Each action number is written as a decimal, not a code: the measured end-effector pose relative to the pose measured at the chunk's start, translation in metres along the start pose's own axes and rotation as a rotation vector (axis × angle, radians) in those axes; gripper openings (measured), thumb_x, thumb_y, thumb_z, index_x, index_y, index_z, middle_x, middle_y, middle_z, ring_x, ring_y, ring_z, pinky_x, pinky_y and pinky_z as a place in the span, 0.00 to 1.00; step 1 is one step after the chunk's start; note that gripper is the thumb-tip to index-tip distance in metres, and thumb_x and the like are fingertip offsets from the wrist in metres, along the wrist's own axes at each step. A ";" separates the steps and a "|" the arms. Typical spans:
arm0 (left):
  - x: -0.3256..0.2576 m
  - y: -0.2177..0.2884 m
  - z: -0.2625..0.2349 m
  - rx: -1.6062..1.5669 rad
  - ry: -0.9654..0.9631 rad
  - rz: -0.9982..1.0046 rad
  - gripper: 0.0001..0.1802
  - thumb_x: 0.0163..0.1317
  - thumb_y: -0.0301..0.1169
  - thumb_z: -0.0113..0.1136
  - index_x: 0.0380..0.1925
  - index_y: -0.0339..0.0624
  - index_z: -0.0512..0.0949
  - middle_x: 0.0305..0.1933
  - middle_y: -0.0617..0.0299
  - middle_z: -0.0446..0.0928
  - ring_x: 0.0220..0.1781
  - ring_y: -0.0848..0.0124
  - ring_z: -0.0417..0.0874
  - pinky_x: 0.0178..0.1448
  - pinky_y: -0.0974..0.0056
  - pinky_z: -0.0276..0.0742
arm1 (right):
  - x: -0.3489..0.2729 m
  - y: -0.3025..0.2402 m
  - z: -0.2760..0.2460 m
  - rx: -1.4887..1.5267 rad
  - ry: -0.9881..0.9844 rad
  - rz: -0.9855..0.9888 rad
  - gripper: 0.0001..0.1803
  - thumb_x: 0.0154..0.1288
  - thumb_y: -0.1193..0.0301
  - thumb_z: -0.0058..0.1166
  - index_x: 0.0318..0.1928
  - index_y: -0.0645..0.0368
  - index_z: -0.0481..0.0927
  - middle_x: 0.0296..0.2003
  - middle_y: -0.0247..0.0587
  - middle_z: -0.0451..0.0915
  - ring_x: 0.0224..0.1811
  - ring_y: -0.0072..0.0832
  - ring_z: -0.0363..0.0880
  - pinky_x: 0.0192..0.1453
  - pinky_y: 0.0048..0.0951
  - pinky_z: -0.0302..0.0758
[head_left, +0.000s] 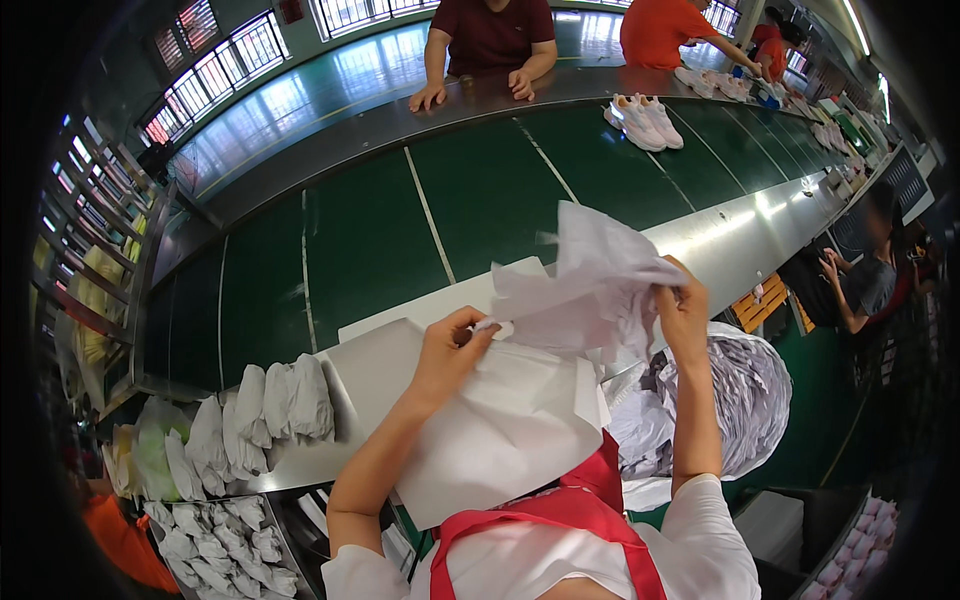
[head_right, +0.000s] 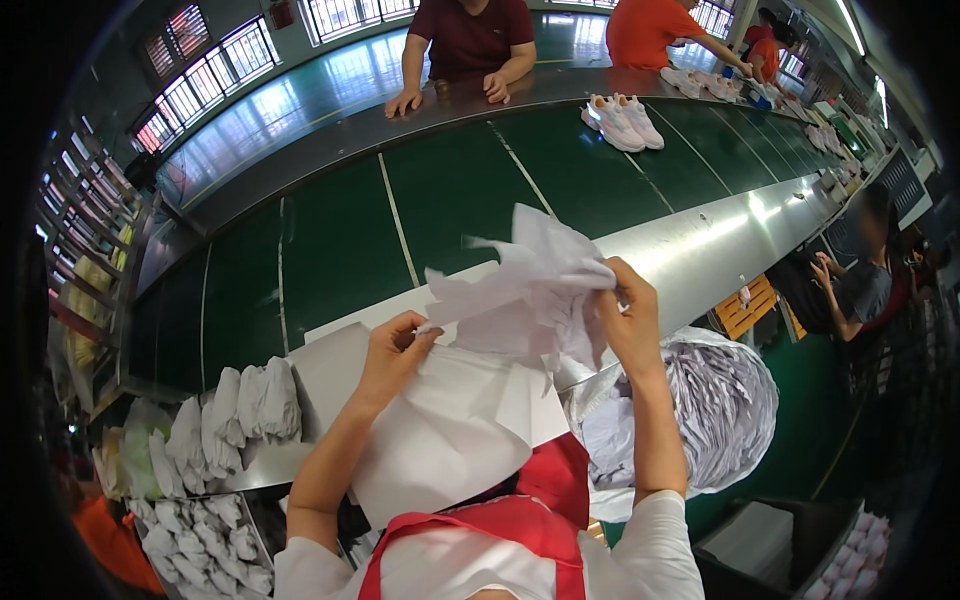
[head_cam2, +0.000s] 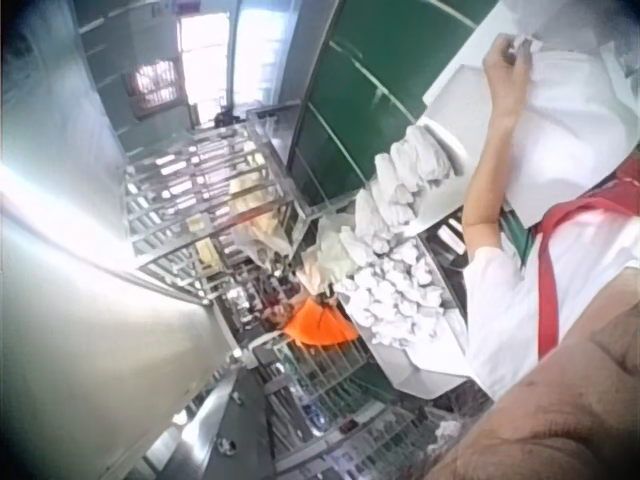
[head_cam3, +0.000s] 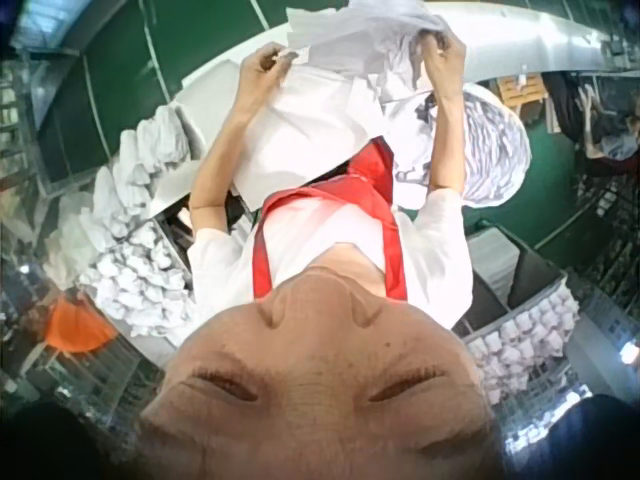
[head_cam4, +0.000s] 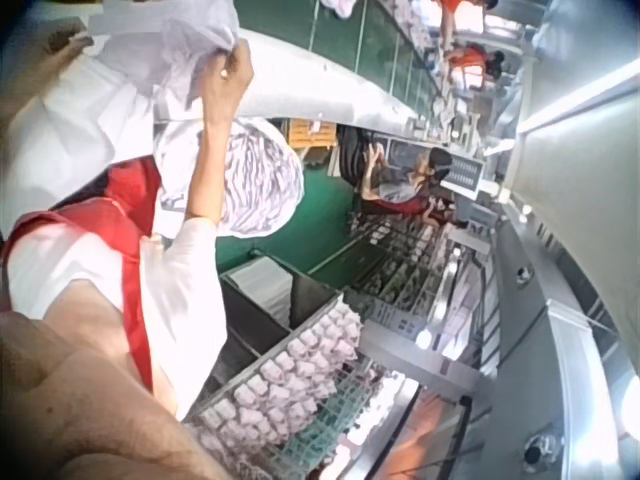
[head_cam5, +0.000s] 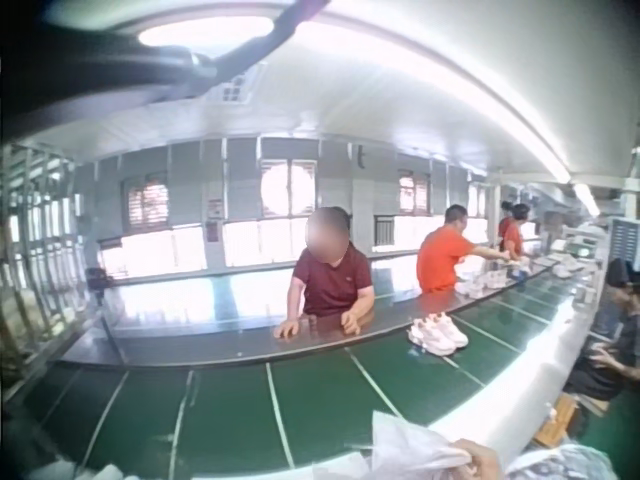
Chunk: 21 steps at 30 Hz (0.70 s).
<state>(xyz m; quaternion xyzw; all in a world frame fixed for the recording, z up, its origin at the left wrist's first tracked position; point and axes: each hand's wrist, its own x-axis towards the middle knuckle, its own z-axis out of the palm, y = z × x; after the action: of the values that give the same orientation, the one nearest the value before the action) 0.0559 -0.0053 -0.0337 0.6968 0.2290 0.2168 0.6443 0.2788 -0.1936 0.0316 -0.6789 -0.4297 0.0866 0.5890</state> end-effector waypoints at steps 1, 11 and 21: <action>0.000 -0.001 -0.001 0.027 0.025 0.008 0.07 0.61 0.29 0.57 0.36 0.36 0.77 0.19 0.72 0.68 0.22 0.84 0.64 0.25 0.76 0.59 | -0.001 0.004 0.003 -0.015 -0.024 0.025 0.07 0.59 0.75 0.47 0.37 0.65 0.74 0.28 0.30 0.71 0.29 0.16 0.66 0.34 0.19 0.64; 0.006 -0.005 0.028 0.016 0.052 -0.112 0.34 0.54 0.31 0.66 0.56 0.40 0.57 0.31 0.64 0.74 0.30 0.78 0.75 0.34 0.73 0.71 | -0.022 0.006 0.052 -0.233 -0.001 0.107 0.12 0.53 0.74 0.56 0.38 0.66 0.74 0.33 0.47 0.78 0.37 0.31 0.76 0.46 0.25 0.71; 0.039 -0.003 0.019 -0.097 -0.209 -0.160 0.21 0.54 0.34 0.65 0.46 0.36 0.75 0.32 0.63 0.79 0.32 0.76 0.77 0.37 0.71 0.72 | -0.014 0.022 0.033 0.015 -0.101 0.133 0.16 0.59 0.74 0.51 0.47 0.67 0.75 0.39 0.43 0.79 0.42 0.27 0.76 0.49 0.25 0.70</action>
<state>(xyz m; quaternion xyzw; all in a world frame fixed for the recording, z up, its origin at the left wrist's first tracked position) 0.0982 0.0032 -0.0376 0.6630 0.2047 0.1020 0.7128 0.2597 -0.1781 -0.0025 -0.6964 -0.4121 0.1631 0.5644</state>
